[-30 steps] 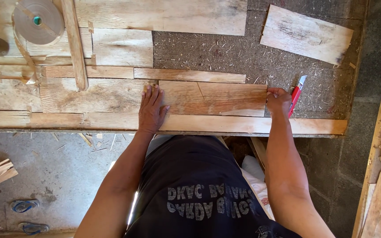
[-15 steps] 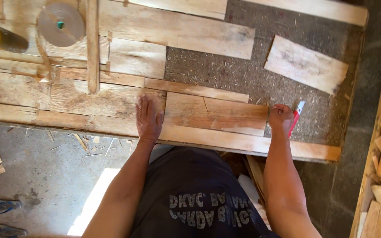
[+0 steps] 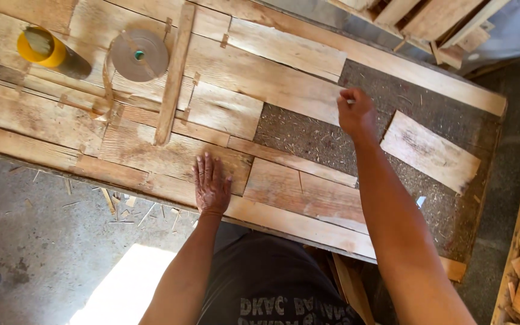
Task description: Cut and glue thin wood strips onto a panel to create a textured surface.
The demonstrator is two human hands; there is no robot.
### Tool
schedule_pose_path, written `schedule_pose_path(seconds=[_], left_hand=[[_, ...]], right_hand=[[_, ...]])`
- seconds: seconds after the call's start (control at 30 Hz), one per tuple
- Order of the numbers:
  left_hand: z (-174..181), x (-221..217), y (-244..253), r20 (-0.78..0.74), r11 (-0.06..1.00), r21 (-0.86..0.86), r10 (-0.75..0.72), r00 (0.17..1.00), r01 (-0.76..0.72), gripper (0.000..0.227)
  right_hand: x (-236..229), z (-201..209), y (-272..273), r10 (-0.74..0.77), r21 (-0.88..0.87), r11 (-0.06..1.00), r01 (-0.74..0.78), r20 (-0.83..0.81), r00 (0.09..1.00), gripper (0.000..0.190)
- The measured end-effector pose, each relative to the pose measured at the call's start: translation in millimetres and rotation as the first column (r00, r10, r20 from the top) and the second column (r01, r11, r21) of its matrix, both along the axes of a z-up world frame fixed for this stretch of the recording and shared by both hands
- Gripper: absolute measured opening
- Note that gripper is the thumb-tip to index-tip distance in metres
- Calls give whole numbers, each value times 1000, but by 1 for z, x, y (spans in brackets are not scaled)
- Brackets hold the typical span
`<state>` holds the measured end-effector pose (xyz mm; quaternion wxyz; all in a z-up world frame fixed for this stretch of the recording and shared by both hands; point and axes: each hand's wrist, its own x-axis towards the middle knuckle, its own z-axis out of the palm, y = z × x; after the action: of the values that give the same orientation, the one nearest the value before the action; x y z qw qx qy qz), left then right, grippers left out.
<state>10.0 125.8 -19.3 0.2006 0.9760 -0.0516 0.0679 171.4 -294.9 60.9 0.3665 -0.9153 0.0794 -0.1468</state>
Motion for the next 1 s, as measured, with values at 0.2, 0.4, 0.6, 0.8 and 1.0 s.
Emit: schedule_pose_path(seconds=[0.2,0.4,0.6,0.8,1.0], left_hand=[[7,6,0,-27,1000,-14,13,1000,-13,67],[7,9,0,-25,999,-41,30,999,-31,66],[3,8,1,-7,999,-47,24,1000,-24,71],[1,9,2,-28,999,-50,16,999,-17,77],[-4,9,2,4,999,-38,10,1000,-10,79]], right_hand=[[120,66,65,156,65,985,-162,77,985,19],[202,118,94,166,20,986,-166,22,986,31],[240,132,76,13,-50,999,-17,-81,997,54],[254,139,24,-234,14,972,235,-42,971,77],[280,124,-66,-407,-74,897,437,251,878,99]])
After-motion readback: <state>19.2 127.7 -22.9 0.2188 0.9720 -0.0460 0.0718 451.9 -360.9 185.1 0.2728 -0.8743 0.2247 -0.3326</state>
